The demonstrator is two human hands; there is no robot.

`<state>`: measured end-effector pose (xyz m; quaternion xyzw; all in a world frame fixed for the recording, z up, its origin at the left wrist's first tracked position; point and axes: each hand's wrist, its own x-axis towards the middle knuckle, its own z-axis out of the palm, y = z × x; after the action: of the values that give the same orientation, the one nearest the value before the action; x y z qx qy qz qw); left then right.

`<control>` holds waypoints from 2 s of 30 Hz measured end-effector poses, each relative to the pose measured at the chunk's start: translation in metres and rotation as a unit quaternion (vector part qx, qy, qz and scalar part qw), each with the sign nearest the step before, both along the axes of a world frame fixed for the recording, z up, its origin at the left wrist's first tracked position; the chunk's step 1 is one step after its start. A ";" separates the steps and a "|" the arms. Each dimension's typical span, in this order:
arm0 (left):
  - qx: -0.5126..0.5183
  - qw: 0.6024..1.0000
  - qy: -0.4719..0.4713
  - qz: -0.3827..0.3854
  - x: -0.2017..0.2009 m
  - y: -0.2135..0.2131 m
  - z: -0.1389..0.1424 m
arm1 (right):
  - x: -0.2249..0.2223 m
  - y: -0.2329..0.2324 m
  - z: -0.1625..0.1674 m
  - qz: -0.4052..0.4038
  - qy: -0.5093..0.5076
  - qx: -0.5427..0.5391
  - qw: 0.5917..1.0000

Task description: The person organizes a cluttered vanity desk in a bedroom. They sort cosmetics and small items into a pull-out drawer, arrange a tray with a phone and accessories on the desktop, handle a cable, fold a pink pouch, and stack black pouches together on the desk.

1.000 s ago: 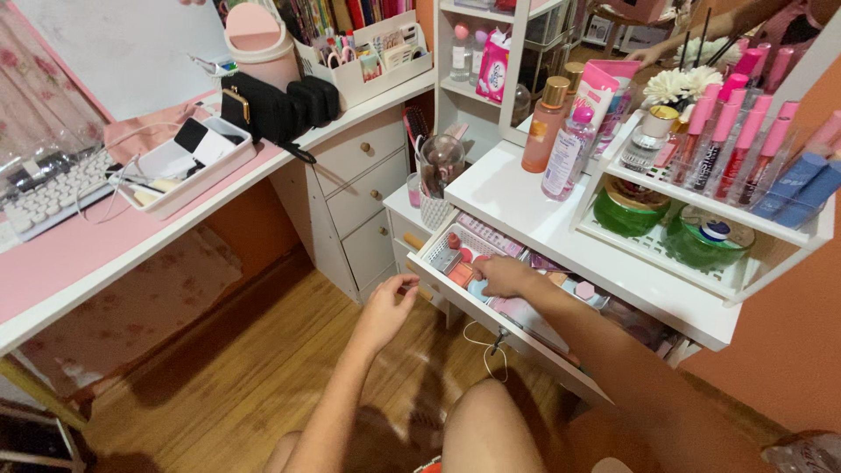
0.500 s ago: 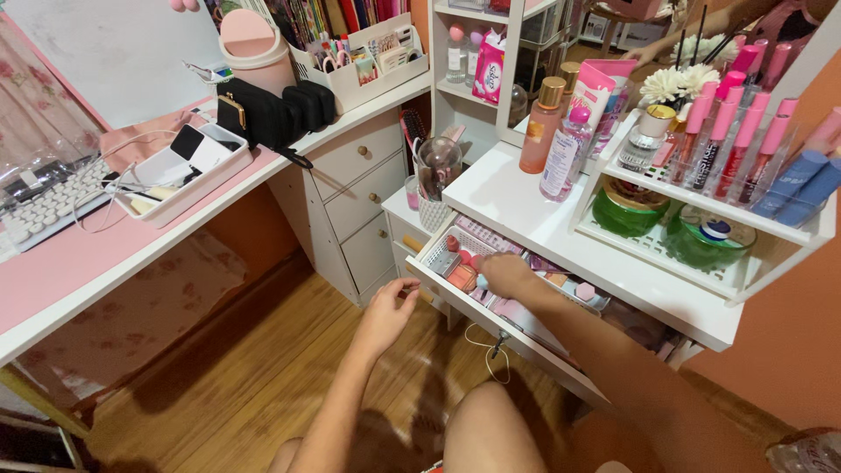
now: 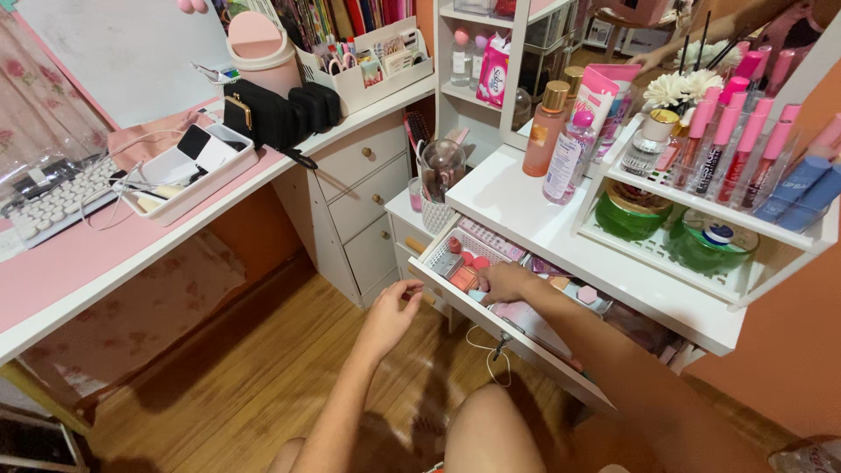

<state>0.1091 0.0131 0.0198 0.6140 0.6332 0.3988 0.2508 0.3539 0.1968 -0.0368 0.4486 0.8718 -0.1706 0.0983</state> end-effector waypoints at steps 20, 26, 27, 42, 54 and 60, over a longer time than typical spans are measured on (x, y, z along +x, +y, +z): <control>-0.018 1.000 -0.014 -0.008 0.004 0.000 -0.007 | 0.030 -0.014 0.021 -0.056 0.201 0.000 0.978; 0.016 0.999 -0.022 -0.033 0.005 0.002 -0.011 | 0.039 -0.053 0.063 -0.173 0.169 -0.008 0.970; 0.014 0.999 -0.025 -0.033 0.005 0.003 -0.011 | 0.041 -0.059 0.067 -0.164 0.181 -0.010 0.970; 0.023 0.996 -0.027 -0.084 0.016 0.002 -0.016 | 0.089 -0.117 0.015 0.013 0.168 0.102 0.980; 0.020 0.999 0.015 -0.036 0.018 0.013 -0.034 | 0.038 -0.055 0.021 -0.113 0.192 0.116 0.968; 0.029 1.000 -0.008 -0.008 -0.001 0.021 -0.036 | -0.015 -0.014 0.008 -0.077 0.121 0.145 0.979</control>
<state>0.1081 0.0336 -0.0158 0.6230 0.6146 0.4198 0.2407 0.3386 0.1832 -0.0285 0.4997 0.8557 -0.1026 -0.0872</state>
